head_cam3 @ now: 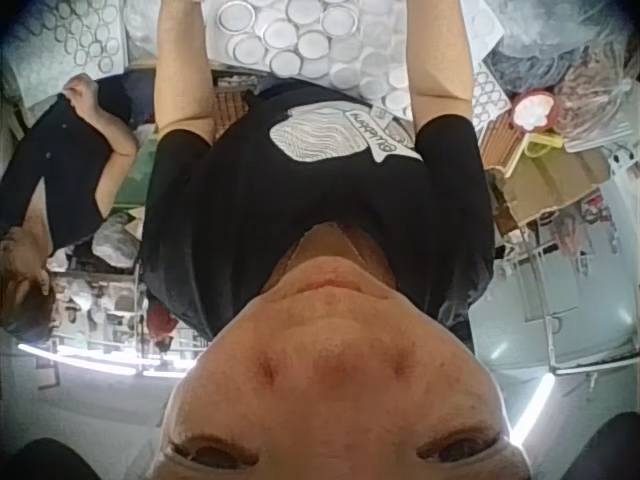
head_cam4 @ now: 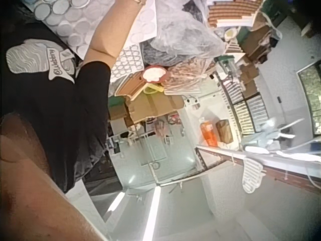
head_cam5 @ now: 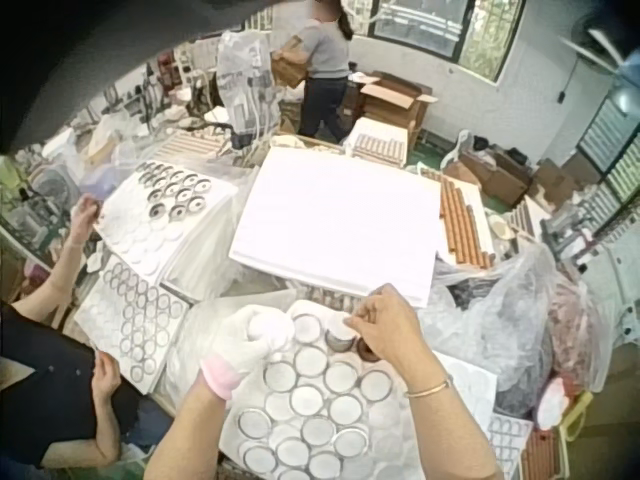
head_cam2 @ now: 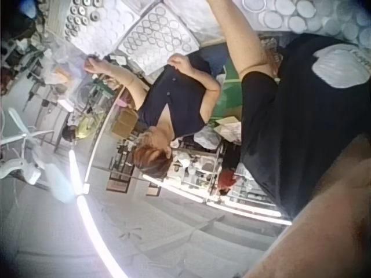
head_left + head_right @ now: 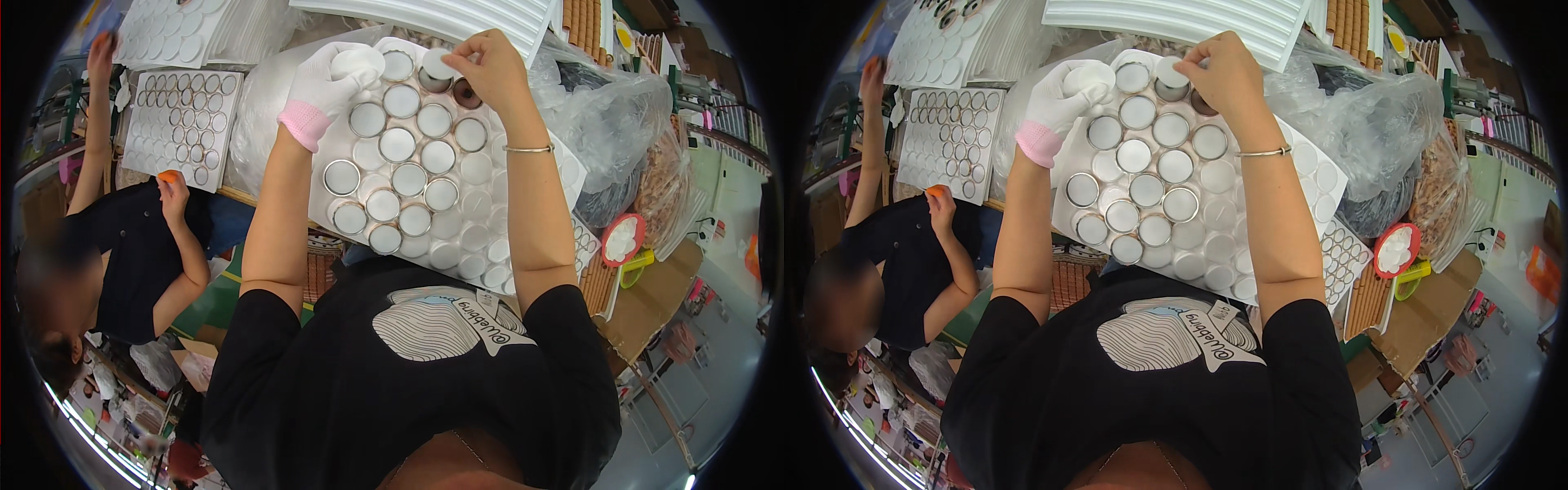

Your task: Manually placing circular components into a plastic organizer tray.

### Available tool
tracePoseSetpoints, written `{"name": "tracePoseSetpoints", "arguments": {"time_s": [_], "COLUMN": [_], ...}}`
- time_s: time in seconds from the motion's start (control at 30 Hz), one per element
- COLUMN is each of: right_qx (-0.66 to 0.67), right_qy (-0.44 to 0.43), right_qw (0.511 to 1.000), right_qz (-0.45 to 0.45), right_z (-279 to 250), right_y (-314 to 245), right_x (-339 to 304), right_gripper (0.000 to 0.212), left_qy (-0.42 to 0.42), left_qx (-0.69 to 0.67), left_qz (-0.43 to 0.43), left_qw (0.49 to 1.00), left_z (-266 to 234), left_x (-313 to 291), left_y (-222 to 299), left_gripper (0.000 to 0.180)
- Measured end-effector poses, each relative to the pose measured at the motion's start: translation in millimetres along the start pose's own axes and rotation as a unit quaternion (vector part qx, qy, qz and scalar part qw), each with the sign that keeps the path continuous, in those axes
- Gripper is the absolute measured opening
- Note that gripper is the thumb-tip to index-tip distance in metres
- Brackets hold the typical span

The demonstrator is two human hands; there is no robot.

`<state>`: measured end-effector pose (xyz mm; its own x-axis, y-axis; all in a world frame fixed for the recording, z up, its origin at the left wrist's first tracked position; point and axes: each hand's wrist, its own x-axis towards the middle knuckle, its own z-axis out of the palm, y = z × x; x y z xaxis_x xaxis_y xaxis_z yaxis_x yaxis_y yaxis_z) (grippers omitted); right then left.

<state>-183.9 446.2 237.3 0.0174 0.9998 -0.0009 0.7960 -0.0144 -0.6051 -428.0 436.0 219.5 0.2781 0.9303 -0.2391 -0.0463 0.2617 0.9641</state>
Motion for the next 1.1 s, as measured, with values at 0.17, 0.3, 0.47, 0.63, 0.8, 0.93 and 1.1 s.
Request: {"name": "tracePoseSetpoints", "arguments": {"time_s": [0.17, 0.3, 0.47, 0.63, 0.8, 0.93, 1.1], "right_qx": [-0.068, -0.102, 0.083, 0.170, 0.002, -0.062, -0.095], "right_qy": [-0.053, -0.011, 0.030, 0.002, 0.023, -0.024, -0.045], "right_qw": [0.996, 0.995, 0.996, 0.985, 0.998, 0.994, 0.991], "right_qz": [-0.017, -0.013, 0.002, 0.017, 0.060, 0.083, 0.086], "right_z": [9, 8, -4, -16, -21, -16, -23], "right_y": [-3, -7, -15, 5, 40, 37, 30], "right_x": [-10, -17, -32, -39, -42, -42, -45], "right_gripper": [0.021, 0.025, 0.026, 0.024, 0.019, 0.020, 0.023], "left_qy": [0.012, 0.002, -0.026, -0.086, -0.080, -0.066, -0.026], "left_qx": [0.090, 0.090, 0.173, 0.047, -0.092, -0.033, 0.042], "left_qz": [0.029, 0.009, 0.053, 0.054, 0.008, -0.013, -0.030], "left_qw": [0.995, 0.996, 0.983, 0.994, 0.992, 0.997, 0.998], "left_z": [6, 14, 29, 50, 42, 39, 50], "left_x": [5, 3, 4, -4, -15, -27, -32], "left_y": [-5, 2, 6, 15, 13, 15, 15], "left_gripper": [0.034, 0.035, 0.036, 0.034, 0.028, 0.040, 0.039]}}
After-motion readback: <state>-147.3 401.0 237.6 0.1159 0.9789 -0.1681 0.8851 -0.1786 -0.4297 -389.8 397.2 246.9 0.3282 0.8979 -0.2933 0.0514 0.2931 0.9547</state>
